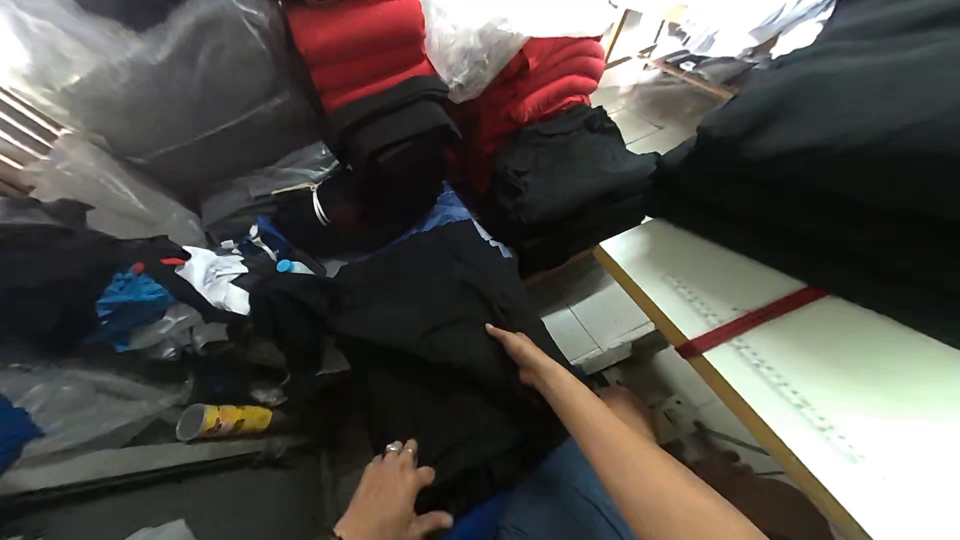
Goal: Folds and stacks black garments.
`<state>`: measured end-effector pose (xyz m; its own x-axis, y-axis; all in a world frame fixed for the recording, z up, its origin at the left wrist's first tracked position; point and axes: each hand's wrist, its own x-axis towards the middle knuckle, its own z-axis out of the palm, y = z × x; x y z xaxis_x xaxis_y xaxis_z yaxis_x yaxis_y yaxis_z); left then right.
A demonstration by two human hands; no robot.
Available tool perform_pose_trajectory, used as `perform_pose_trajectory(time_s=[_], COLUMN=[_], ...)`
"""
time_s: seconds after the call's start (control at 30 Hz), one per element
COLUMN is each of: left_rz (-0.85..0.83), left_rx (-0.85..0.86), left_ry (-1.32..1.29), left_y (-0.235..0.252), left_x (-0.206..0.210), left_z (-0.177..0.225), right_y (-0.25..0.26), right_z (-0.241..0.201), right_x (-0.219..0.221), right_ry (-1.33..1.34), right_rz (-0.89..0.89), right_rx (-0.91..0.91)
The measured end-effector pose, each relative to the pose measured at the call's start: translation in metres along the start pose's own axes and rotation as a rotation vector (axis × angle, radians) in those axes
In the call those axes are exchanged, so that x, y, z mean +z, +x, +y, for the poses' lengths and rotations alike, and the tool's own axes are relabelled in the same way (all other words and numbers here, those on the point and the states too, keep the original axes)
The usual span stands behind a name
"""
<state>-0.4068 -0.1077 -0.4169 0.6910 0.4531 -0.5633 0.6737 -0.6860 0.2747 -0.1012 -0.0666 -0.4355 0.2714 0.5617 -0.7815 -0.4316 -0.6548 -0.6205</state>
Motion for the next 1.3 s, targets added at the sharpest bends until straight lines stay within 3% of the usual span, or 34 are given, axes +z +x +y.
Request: perform_pose_trajectory(time_s=[0.13,0.2,0.23,0.3,0.33,0.4,0.43,0.47,0.53,0.63,0.7,0.8,0.9,0.97,1.07,1.13,1.23,1.3], left_rz=[-0.070,0.043,0.144,0.414,0.625,0.990,1.046,1.016,0.754,0.180,0.028,-0.098,0.014,0.229,0.740,0.876,0.616,0.265], left_rx=[0.115,0.164,0.182,0.187,0.195,0.240,0.279,0.323,0.354,0.095,0.002,0.082,0.190,0.222,0.270,0.349,0.383,0.197], left_ry=[-0.114,-0.111,-0.072,0.023,0.073,0.107,0.074,0.027,-0.023,-0.001,0.023,-0.008,-0.009,0.046,0.157,0.114,0.028,0.025], left_y=[-0.009,0.004,0.013,0.039,0.056,0.084,0.087,0.084,0.068,0.038,0.019,0.003,0.024,0.048,0.097,0.107,0.080,0.052], left_x=[-0.059,-0.114,-0.142,-0.183,-0.186,-0.172,-0.158,-0.137,-0.082,-0.010,-0.005,-0.050,-0.136,-0.186,-0.188,-0.160,-0.087,-0.033], left_z=[-0.012,-0.018,-0.019,-0.017,-0.015,-0.004,0.007,0.018,0.030,0.017,0.002,-0.005,-0.003,-0.001,0.006,0.018,0.029,0.022], right_y=[-0.036,-0.057,-0.063,-0.065,-0.059,-0.035,-0.019,-0.007,0.004,0.005,-0.003,-0.026,-0.052,-0.058,-0.039,-0.006,0.016,0.015], right_z=[-0.021,-0.023,-0.021,-0.015,-0.010,-0.002,0.002,0.004,0.002,0.000,-0.004,-0.015,-0.020,-0.018,-0.014,-0.005,0.003,0.002], right_x=[-0.006,0.007,0.019,0.045,0.050,0.043,0.033,0.021,0.005,0.002,0.000,-0.007,0.013,0.034,0.033,0.014,-0.002,-0.002], right_ry=[-0.284,-0.507,-0.670,-0.938,-0.919,-0.602,-0.394,-0.205,0.023,0.038,-0.066,-0.402,-0.780,-0.974,-0.748,-0.430,-0.153,-0.132], right_rz=[-0.363,-0.552,-0.560,-0.381,-0.243,0.012,0.083,0.120,0.137,0.081,0.004,-0.267,-0.473,-0.395,0.009,0.126,0.131,0.114], right_rx=[-0.149,-0.314,-0.392,-0.418,-0.402,-0.320,-0.249,-0.170,-0.051,-0.007,-0.057,-0.192,-0.330,-0.380,-0.330,-0.189,-0.065,-0.062])
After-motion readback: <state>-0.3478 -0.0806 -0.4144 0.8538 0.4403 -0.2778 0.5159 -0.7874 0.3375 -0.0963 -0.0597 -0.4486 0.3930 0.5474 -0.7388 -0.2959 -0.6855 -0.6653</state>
